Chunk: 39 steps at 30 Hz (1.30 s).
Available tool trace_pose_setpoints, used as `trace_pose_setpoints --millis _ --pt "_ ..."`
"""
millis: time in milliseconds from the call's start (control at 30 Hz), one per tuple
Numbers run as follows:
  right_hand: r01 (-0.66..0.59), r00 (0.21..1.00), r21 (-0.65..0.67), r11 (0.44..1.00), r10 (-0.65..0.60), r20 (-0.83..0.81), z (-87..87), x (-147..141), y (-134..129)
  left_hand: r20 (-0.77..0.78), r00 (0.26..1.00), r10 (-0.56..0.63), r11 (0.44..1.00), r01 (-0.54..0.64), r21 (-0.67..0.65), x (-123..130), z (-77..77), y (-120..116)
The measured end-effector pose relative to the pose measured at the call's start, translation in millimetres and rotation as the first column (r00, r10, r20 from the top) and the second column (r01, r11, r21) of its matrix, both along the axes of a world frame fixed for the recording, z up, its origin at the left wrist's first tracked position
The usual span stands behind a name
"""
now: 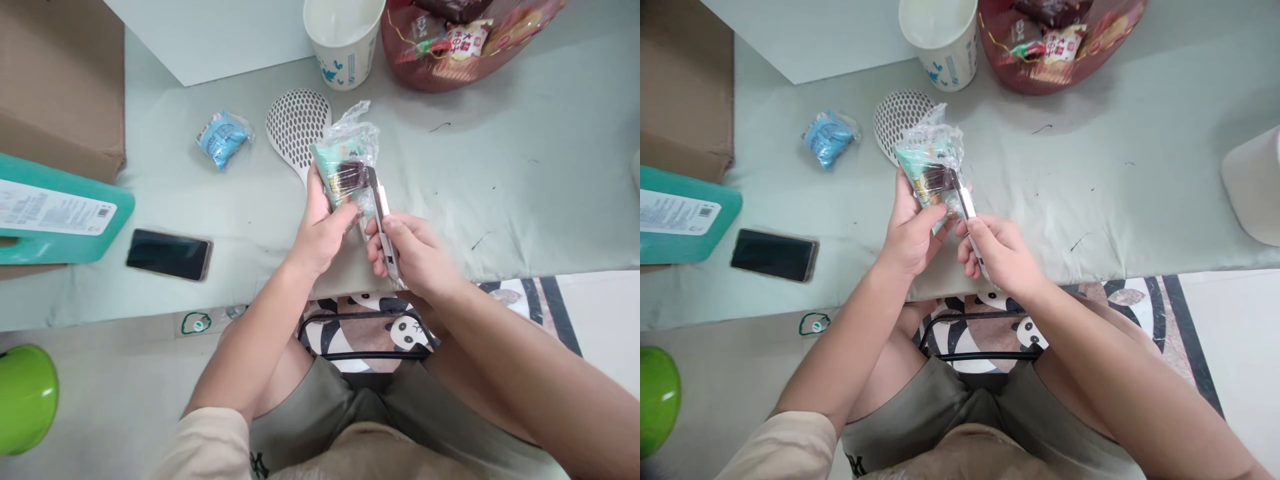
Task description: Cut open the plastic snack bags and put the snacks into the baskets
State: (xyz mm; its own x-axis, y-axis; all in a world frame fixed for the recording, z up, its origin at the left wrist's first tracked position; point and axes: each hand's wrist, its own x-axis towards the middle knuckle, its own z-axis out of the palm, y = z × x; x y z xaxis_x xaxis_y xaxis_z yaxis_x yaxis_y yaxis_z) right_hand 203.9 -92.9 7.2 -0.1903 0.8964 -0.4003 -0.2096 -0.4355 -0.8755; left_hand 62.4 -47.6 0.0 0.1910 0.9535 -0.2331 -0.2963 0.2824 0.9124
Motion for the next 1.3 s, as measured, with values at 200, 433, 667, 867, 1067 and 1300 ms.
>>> trace_pose_setpoints --millis 200,433,667,867,1067,1300 --pt "-0.036 0.999 -0.022 0.999 0.036 0.026 -1.1 -3.3 -3.5 -0.034 0.999 0.033 0.999 -0.033 -0.027 -1.1 2.1 1.6" --pt "-0.069 0.997 -0.056 0.996 0.071 0.038 -2.3 -7.9 -4.7 -0.023 0.994 0.11 0.994 -0.11 -0.011 1.0 5.4 3.3" --pt "-0.091 0.995 -0.065 0.994 0.093 0.029 -3.6 -12.0 -6.8 -0.009 0.992 0.125 0.991 -0.125 -0.046 -1.3 3.6 6.0" --pt "-0.157 0.987 -0.028 0.987 0.158 0.038 -8.8 -13.6 -8.4 0.057 0.984 0.167 0.983 -0.163 -0.081 -6.2 2.8 11.0" --pt "-0.203 0.978 -0.001 0.979 0.202 0.054 -13.6 -12.3 -8.7 0.167 0.952 0.258 0.964 -0.242 -0.107 -4.7 8.9 11.4" --pt "-0.215 0.975 -0.012 0.977 0.215 0.056 -12.9 -11.8 -8.8 0.195 0.937 0.289 0.956 -0.272 -0.111 -5.2 8.0 12.9"
